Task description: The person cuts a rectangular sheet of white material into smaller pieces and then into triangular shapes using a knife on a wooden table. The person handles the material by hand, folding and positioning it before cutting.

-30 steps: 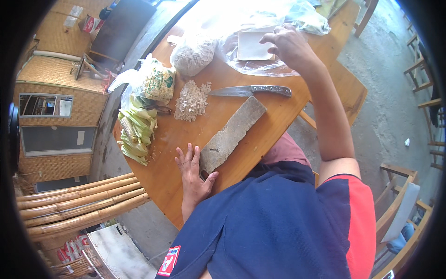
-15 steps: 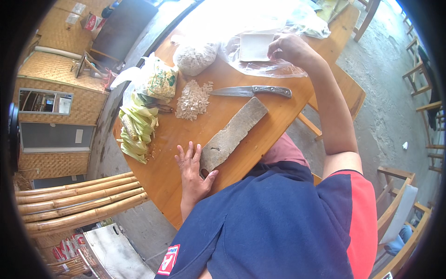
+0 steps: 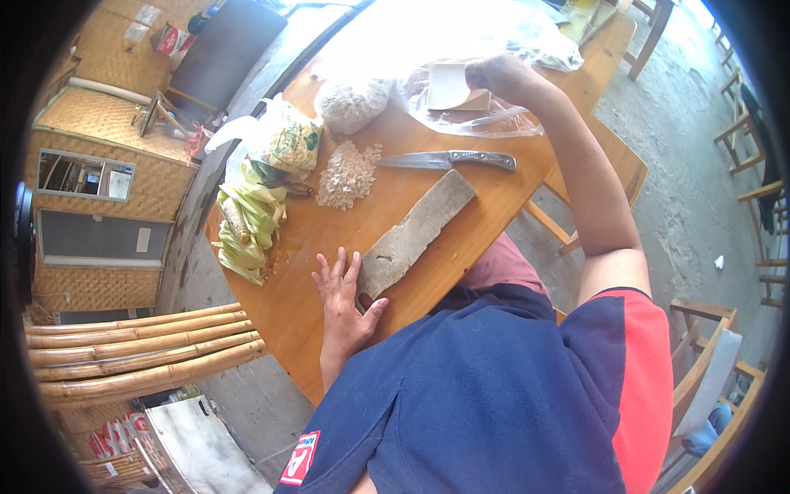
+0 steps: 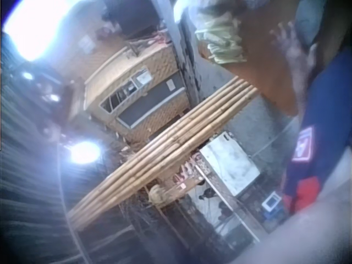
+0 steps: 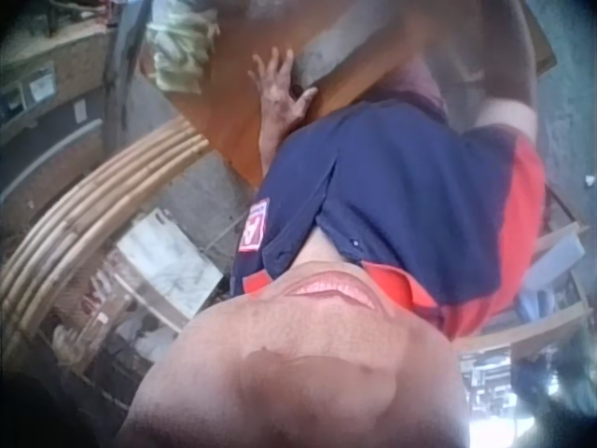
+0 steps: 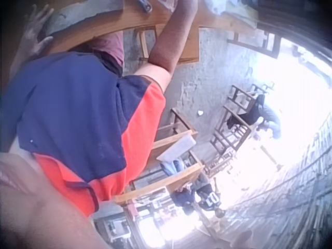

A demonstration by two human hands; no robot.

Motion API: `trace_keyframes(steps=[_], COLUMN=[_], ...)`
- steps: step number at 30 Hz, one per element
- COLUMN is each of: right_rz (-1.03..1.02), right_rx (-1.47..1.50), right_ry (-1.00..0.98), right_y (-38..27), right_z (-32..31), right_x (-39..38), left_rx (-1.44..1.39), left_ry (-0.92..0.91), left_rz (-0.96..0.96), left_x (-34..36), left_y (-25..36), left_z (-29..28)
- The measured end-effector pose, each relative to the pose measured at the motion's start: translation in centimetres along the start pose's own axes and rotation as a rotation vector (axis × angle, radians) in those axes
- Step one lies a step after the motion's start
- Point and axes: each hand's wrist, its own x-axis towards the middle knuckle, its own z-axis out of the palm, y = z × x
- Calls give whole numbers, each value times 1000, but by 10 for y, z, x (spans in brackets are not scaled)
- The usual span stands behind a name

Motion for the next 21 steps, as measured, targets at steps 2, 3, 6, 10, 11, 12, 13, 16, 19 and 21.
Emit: trace_keyframes(steps=[2,3,6,10,11,12,13,16,19,21], right_rz=[-2,-16,-11,46,42,25,8,-30,-86,-149], right_rx=[110,123,162,160,146,96,46,-2,60,70], right_ry=[-68,-86,-125,-194,-226,-208,-191,-190,-220,-200], right_y=[7,5,1,0,3,4,5,-1,12,18], right_z=[-1,-4,-21,-34,-36,-34,-30,-29,-24,-19], right_x=[-1,-1,-2,-1,0,-1,-2,-3,1,2], left_rx=[-3,-4,-7,-7,-6,-4,-3,3,5,3], left_ry=[-4,-6,-10,-14,-15,-16,-18,-22,-22,-26], left_rz=[-8,-11,-19,-23,-21,-23,-26,-41,-40,-39], left_x=[-1,-1,-2,-1,-1,-1,0,-1,0,0], left_y=[0,0,-2,-1,-1,0,0,1,1,-1], left_z=[0,1,2,1,1,1,1,0,1,2])
